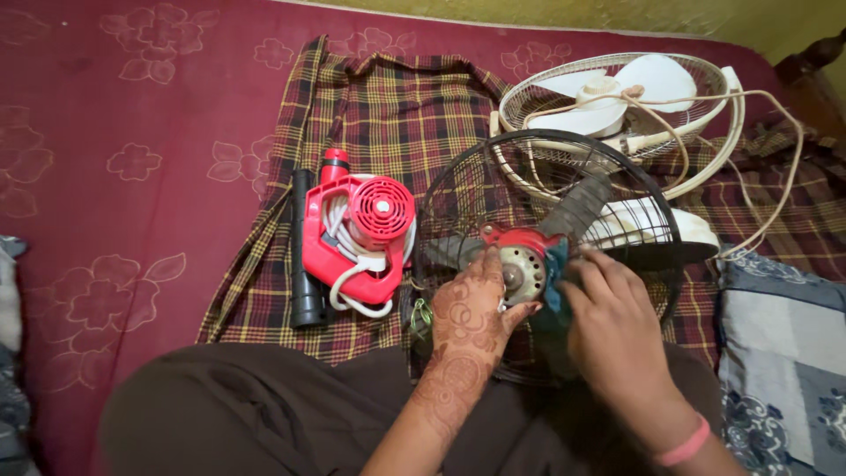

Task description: The person wipes the black metal cage and blades of a disassembled electric fan using a blue cloth. They clean the exterior of the fan blades and the central motor housing while sitting on a bed.

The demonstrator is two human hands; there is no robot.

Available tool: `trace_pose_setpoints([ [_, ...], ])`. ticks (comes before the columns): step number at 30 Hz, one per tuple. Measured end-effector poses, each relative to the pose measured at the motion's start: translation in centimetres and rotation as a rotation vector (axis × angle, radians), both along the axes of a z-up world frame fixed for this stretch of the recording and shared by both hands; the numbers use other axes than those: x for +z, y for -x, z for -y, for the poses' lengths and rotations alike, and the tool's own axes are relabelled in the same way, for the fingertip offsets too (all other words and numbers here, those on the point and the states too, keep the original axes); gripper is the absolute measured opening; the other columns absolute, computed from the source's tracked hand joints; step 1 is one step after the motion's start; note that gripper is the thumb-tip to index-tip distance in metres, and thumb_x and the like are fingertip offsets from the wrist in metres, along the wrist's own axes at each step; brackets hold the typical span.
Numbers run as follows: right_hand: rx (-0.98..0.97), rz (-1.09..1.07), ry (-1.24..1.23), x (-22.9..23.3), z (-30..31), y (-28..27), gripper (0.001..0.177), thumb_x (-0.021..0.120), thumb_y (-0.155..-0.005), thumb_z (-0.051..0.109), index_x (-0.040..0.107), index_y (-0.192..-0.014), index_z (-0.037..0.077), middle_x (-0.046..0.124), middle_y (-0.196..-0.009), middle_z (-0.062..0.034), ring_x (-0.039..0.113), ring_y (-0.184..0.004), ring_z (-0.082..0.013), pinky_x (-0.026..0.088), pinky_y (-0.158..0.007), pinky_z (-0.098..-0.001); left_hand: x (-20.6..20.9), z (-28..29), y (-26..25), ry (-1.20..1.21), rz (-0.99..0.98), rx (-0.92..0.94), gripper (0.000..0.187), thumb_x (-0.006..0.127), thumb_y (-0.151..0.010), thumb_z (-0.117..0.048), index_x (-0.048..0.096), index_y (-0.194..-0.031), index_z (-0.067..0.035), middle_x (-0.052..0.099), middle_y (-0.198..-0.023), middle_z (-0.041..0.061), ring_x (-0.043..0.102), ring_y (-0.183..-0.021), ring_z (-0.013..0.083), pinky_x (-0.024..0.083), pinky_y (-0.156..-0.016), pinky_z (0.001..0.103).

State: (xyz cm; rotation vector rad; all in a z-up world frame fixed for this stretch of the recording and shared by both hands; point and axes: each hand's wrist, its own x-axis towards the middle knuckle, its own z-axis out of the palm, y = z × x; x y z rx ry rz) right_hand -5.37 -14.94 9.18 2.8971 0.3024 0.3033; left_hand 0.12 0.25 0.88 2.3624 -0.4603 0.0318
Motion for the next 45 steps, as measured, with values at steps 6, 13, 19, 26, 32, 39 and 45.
trace_pose_setpoints([
  [6,-0.024,0.013,-0.817,2.6,2.8,-1.9,0.035,0.052,-0.081,-0.007,0.074,-0.106,0.003,0.073,-0.114,-0.0148,0.072,-0.113,-0.0308,0.054,-0.101,-0.0359,1.6,-0.4,-0.1,-0.059,-0.184,-0.043,0.094,0.081,-0.077,-0.051,0.044,-0.148,-0.002,0.06,-0.139,0.012,0.063,-0.12,0.0272,0.053,-0.093,0.039],
  [13,0.194,-0.04,-0.802,-1.0,-2.7,-3.5,0.051,0.06,-0.094,0.004,0.052,-0.144,-0.001,0.053,-0.143,-0.0284,0.056,-0.129,-0.0446,0.044,-0.106,-0.0445,-0.6,-1.6,0.2,0.101,-0.01,-0.007,0.089,0.086,-0.072,-0.035,0.049,-0.146,-0.003,0.06,-0.143,0.015,0.062,-0.123,0.03,0.049,-0.101,0.039],
  [19,0.023,0.167,-0.612,-2.7,-4.7,1.2,0.058,0.057,-0.09,-0.003,0.049,-0.148,0.002,0.048,-0.149,-0.0281,0.053,-0.13,-0.0486,0.047,-0.101,-0.0446,-2.1,-1.9,0.8,0.134,-0.152,0.058,0.084,0.086,-0.074,-0.042,0.053,-0.143,-0.006,0.063,-0.137,0.014,0.062,-0.124,0.0291,0.047,-0.103,0.04],
  [26,0.112,0.108,-0.771,-1.6,-2.8,-1.9,0.042,0.057,-0.092,-0.002,0.067,-0.132,0.003,0.064,-0.129,-0.0197,0.065,-0.119,-0.0385,0.051,-0.1,-0.0424,-2.4,-1.9,1.0,0.143,-0.108,0.066,0.079,0.083,-0.076,-0.049,0.057,-0.138,-0.006,0.067,-0.134,0.009,0.067,-0.114,0.0302,0.052,-0.094,0.041],
  [32,0.067,-0.057,-0.852,-0.7,-3.7,-6.0,0.028,0.055,-0.101,0.008,0.065,-0.125,-0.001,0.069,-0.117,-0.0201,0.068,-0.108,-0.0388,0.053,-0.092,-0.0403,-2.4,-2.2,1.2,0.197,-0.124,0.083,0.067,0.082,-0.079,-0.04,0.061,-0.137,-0.011,0.07,-0.13,0.009,0.069,-0.112,0.0294,0.054,-0.092,0.042],
  [39,-0.159,0.284,-0.729,-3.9,-5.0,0.8,0.029,0.058,-0.102,0.008,0.065,-0.127,-0.005,0.066,-0.126,-0.0248,0.066,-0.112,-0.0426,0.053,-0.093,-0.0437,-3.3,-2.0,2.0,0.213,-0.062,0.109,0.068,0.082,-0.08,-0.042,0.061,-0.136,-0.009,0.069,-0.13,0.01,0.069,-0.111,0.0312,0.054,-0.092,0.042],
  [45,-0.116,0.216,-0.815,-4.6,-0.9,4.2,0.018,0.071,-0.09,0.012,0.073,-0.103,-0.001,0.073,-0.108,-0.0175,0.071,-0.103,-0.0321,0.054,-0.092,-0.0393,-2.8,-2.5,1.0,0.193,-0.122,0.081,0.069,0.079,-0.081,-0.046,0.061,-0.136,-0.01,0.067,-0.133,0.009,0.068,-0.112,0.031,0.053,-0.093,0.042],
])
